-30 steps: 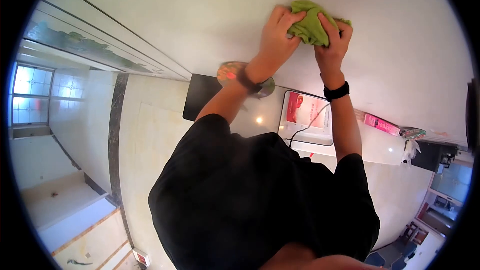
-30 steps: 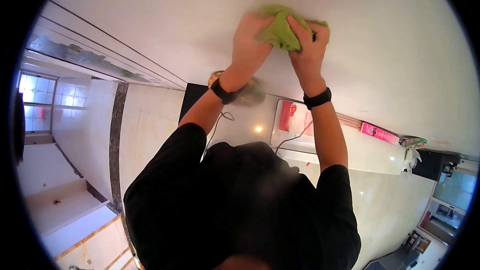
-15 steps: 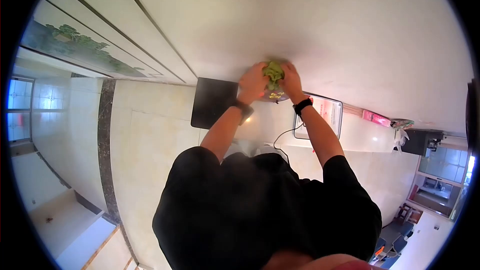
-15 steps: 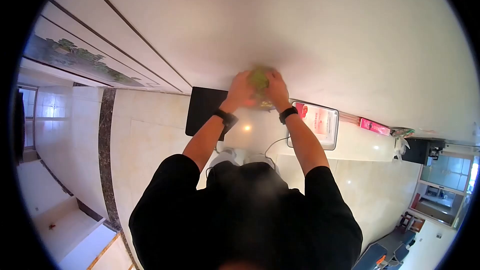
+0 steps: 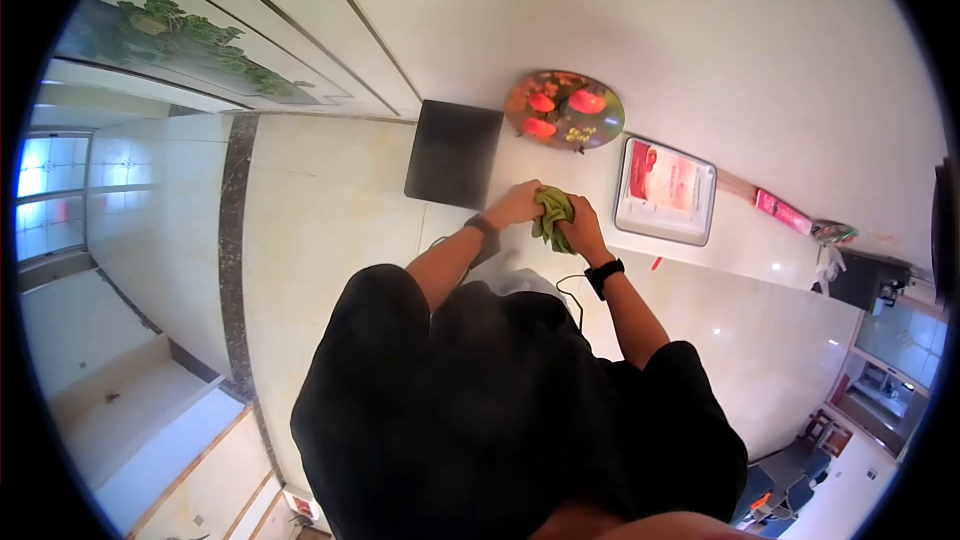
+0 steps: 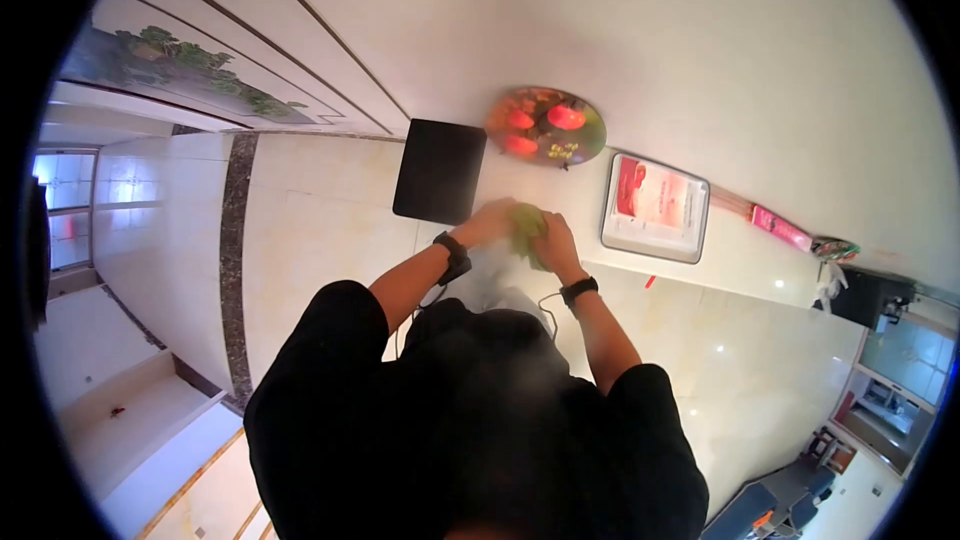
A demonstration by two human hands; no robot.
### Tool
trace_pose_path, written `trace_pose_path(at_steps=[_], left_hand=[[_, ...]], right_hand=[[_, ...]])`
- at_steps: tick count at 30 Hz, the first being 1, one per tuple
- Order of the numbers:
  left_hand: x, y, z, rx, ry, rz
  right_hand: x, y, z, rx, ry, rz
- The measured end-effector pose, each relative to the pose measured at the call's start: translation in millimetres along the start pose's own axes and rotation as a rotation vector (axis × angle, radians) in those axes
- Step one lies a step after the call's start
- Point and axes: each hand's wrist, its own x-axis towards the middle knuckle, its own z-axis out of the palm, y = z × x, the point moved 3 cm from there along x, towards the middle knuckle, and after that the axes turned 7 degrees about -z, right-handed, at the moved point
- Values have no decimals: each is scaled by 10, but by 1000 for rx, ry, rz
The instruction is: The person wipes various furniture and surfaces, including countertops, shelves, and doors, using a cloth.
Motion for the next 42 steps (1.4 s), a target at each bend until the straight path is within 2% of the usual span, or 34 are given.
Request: trace_pose_path(at_steps=[1, 4, 8, 11, 14, 20, 24, 28, 29, 31, 32, 35, 37, 42], left_hand=[[-92, 21, 79, 14, -56, -84], [-265, -90, 383, -51, -129, 70], [-463, -208, 696, -65, -105, 86], [-632, -19, 654, -111, -137, 2], [-587, -209, 643, -114, -154, 18], [-538, -637, 254, -243, -148, -78], [-463, -1046, -183, -413, -144, -103], [-256, -1691, -678, -347, -69, -59], [-216, -1910, -759, -464, -61, -97], [-131, -2343, -894, -497, 55, -88], [-80, -2686, -862, -512, 115, -94], [-86, -2781, -1156, -371, 130, -274], [-36, -2995, -1129, -358, 175, -314], [189, -3620, -862, -358, 266, -283]], right_hand=[[-176, 61, 39, 29, 21, -1], [-627, 154, 133, 134, 127, 79], [-1057, 431, 420, 192, 204, 200], [-1199, 489, 588, 243, 254, 223], [-1226, 564, 766, 300, 296, 251], [-851, 396, 1007, 399, 269, 284], [-411, 159, 1366, 246, 235, 215], [17, 90, 2089, 144, 249, 179], [149, 86, 2305, 158, 268, 179], [401, 82, 2682, 168, 290, 174], [495, 112, 2892, 120, 265, 224], [763, 262, 3366, 129, 275, 255], [892, 427, 3619, 138, 297, 280], [1025, 1048, 4243, 100, 324, 279]])
